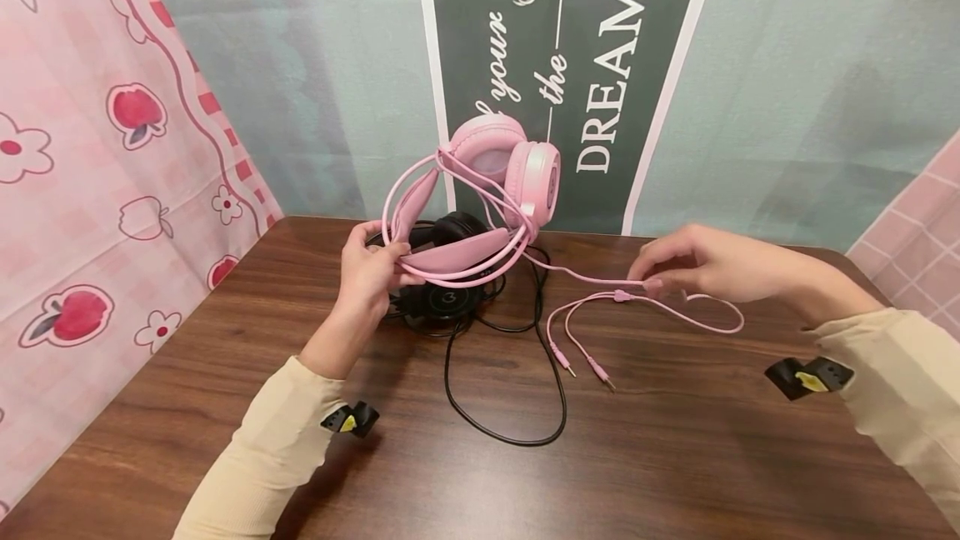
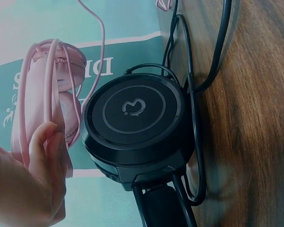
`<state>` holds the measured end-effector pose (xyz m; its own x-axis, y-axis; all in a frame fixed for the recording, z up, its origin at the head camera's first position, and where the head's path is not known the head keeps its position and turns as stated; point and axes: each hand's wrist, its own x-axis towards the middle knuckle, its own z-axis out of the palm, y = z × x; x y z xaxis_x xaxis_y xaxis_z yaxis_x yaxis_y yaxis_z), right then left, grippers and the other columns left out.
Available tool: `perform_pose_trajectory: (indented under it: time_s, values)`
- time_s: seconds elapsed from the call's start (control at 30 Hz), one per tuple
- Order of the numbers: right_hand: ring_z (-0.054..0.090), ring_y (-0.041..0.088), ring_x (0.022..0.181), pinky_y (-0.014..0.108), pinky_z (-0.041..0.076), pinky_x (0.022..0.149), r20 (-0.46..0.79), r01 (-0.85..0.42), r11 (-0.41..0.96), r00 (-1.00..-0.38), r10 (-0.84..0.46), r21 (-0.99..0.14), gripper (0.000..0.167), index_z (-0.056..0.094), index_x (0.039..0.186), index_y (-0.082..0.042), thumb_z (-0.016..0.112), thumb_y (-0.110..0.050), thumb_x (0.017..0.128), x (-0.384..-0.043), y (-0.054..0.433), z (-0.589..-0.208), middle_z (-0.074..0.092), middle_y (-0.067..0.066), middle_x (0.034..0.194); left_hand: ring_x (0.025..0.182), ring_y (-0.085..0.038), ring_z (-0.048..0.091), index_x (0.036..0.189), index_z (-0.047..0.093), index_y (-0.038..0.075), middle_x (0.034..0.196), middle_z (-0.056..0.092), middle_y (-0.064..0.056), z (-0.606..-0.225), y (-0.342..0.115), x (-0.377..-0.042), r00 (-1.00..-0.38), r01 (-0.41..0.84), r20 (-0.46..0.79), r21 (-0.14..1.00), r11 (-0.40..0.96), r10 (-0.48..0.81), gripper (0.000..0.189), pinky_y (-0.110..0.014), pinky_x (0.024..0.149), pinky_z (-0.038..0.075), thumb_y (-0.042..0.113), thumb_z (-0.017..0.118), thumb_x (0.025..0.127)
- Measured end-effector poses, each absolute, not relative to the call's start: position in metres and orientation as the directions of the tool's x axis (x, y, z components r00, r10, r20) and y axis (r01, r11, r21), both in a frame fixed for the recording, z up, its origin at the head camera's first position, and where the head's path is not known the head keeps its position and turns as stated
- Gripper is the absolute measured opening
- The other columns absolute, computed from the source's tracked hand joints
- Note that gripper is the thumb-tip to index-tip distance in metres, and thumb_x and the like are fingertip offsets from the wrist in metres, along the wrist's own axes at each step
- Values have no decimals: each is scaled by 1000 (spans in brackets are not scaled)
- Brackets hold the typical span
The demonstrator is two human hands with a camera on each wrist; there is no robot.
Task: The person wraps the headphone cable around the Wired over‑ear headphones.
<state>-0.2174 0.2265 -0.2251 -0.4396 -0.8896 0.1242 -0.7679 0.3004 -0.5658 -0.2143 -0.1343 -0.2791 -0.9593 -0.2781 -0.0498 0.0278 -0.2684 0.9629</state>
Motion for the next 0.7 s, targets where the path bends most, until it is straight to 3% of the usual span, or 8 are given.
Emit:
perform_pose_trajectory:
  time_s: [0.33,0.53,0.7]
  values:
    - [54,8,69,22,47,54,138,-750,395,-536,-833,-530,21,67,96,-14,60,3,85,-222,237,-225,62,-7,83,39,-14,55,116,35,2,66,49,-9,-280,-134,-215,-959,30,-46,965,-262,-281,38,-28,39,52,-13,47,83]
    - [57,7,71,19,49,60,181,-772,387,-533,-827,-504,22,68,95,-14,62,3,83,-222,235,-224,64,-9,85,40,-14,55,117,34,1,67,48,-9,-279,-132,-215,-958,33,-47,961,-274,-282,39,-29,40,52,-14,47,83]
    - [57,6,70,18,48,57,221,-783,385,-538,-814,-488,24,70,95,-11,62,7,81,-221,233,-224,65,-8,88,40,-14,56,117,34,1,67,49,-10,-279,-131,-216,-959,37,-46,958,-283,-281,39,-29,40,52,-14,47,83]
